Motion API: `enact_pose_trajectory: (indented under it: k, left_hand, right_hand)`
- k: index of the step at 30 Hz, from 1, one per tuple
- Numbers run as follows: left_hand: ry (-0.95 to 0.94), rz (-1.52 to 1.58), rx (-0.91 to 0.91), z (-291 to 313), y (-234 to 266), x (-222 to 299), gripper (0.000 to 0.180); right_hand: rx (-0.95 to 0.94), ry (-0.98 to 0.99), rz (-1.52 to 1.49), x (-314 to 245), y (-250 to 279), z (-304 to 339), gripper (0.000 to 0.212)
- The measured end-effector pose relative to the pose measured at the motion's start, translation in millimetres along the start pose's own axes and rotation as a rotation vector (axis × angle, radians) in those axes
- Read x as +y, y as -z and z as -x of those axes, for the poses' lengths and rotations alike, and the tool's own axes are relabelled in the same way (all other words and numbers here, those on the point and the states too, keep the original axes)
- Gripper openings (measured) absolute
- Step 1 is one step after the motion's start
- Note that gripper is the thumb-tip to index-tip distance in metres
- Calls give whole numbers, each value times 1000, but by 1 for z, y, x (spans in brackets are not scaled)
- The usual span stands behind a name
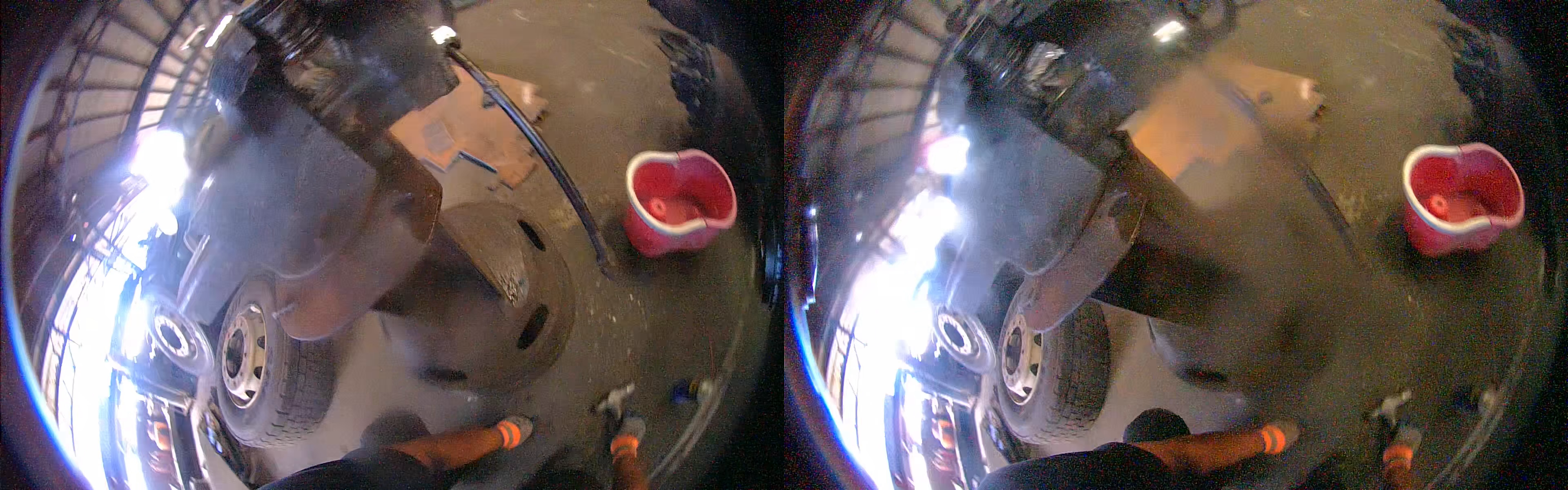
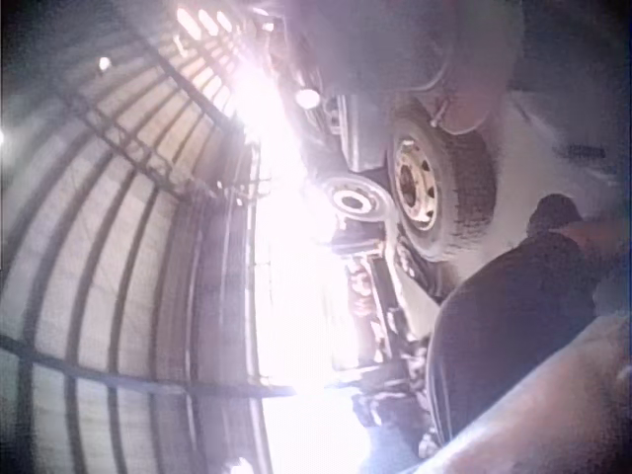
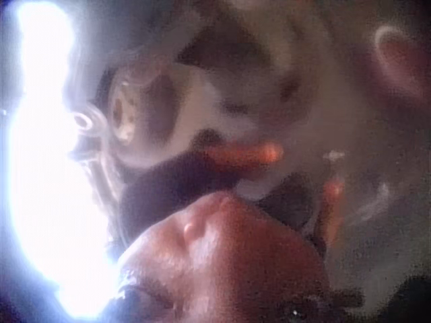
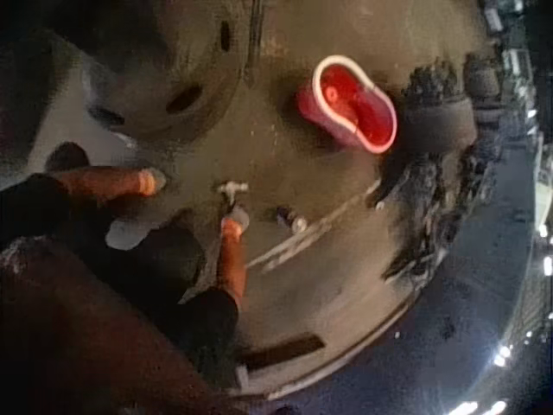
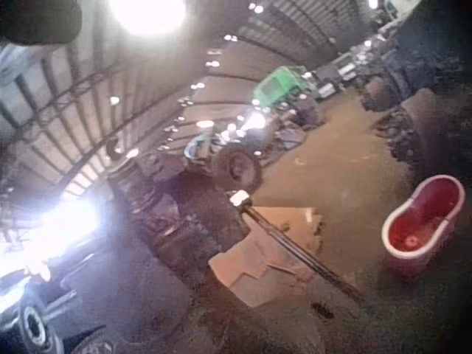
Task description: The person uses a hammer and pliers to work on a large metal vehicle part, repeatedly striking and adjusting components. They also wipe the part with a cloth and handle a small metal piece.
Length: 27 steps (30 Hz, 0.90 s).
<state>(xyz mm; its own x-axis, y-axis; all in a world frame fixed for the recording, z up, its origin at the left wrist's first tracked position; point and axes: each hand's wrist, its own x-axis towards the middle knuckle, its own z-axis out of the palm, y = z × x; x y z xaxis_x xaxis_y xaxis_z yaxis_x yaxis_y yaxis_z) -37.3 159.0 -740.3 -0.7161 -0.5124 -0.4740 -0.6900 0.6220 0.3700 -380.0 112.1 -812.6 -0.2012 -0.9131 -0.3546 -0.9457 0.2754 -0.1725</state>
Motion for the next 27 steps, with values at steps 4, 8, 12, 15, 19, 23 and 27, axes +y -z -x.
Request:
enact_pose_trajectory:
  k: [4,8,12,15,19,23,27]
  left_hand:
    - [75,86,-34,-58,-60,-32,15]
    - [89,50,112,-50,-31,-11,14]
    - [148,29,-107,-75,-48,-10,15]
    - [84,-1,-40,-76,-44,-2,15]
    - [57,-6,-138,-7,98,40,17]
    - [-180,273,671,114,365,97,33]
    - [30,-306,1683,206,525,118,33]
  right_hand:
    - [-12,38,-112,-53,-6,-46,56]
    - [-20,50,-145,-70,2,-59,53]
    - [-49,50,-185,-73,19,-42,51]
    - [-83,3,-231,-58,43,-17,49]
    - [-242,-65,-281,-38,107,19,47]
    - [425,325,-891,-65,152,-23,48]
    - [297,598,-1202,-197,346,-20,42]
